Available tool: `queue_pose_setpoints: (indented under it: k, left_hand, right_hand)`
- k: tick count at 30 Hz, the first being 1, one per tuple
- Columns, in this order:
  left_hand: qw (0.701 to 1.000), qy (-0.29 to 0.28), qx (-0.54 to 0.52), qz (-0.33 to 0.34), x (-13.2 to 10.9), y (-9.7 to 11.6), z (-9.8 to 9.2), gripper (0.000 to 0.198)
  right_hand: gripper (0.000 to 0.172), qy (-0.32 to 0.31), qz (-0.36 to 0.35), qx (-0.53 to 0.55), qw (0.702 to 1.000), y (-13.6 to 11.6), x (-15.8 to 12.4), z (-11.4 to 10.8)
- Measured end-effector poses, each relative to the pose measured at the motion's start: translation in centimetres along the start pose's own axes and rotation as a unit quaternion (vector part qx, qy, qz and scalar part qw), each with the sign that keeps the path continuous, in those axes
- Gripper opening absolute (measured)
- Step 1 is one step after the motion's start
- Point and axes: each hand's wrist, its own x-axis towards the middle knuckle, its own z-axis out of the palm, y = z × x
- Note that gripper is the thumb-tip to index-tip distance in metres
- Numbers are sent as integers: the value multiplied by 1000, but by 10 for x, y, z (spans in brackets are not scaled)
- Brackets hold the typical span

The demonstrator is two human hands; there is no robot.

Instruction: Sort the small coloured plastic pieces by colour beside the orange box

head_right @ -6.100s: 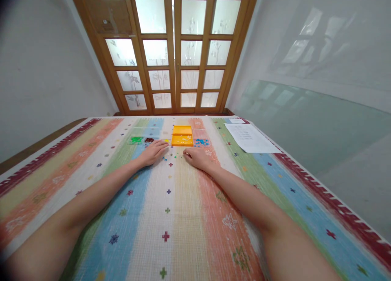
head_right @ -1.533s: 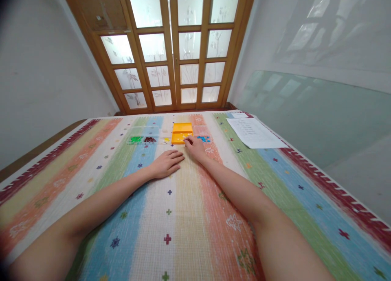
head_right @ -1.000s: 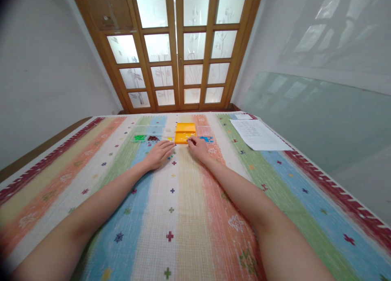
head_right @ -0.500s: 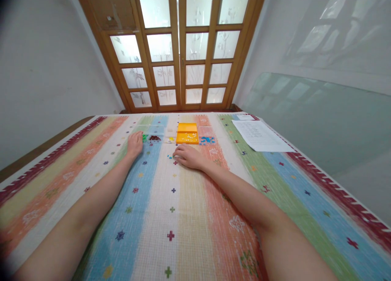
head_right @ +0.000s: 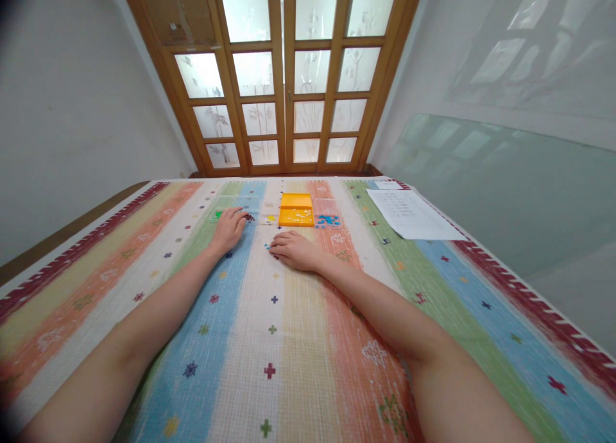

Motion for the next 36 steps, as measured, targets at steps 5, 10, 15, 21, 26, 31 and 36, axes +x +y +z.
queue_pose_setpoints:
  k: [5,10,15,21,26,31,36]
  left_hand:
    - [990,-93,-25,101,-2,19,1,35]
    - [975,-150,-54,155,-4,39,-3,33]
    - [965,-181,-57,181,-7,51,-4,29]
    - [960,-178,-57,209,-9,57,-2,22]
    - [956,-181,-77,217,-10,66,-4,19]
    - [946,-198,-84,243,-13,78,-4,24]
    - [948,-199,-73,239,-13,79,-4,25]
  right_hand:
    - [34,-5,5,-25,1000,2,0,3]
    - [35,-1,-4,-28,1000,3,-2,3]
    - [38,0,-5,-33,999,4,-2,6]
    - [35,48,26,-34,998,16,-4,12]
    - [35,166,161,-69,970,45,-16,3]
    - [36,239,333,-101,907,81,-37,-12]
    - [39,231,447,-126,855,99,-51,-16]
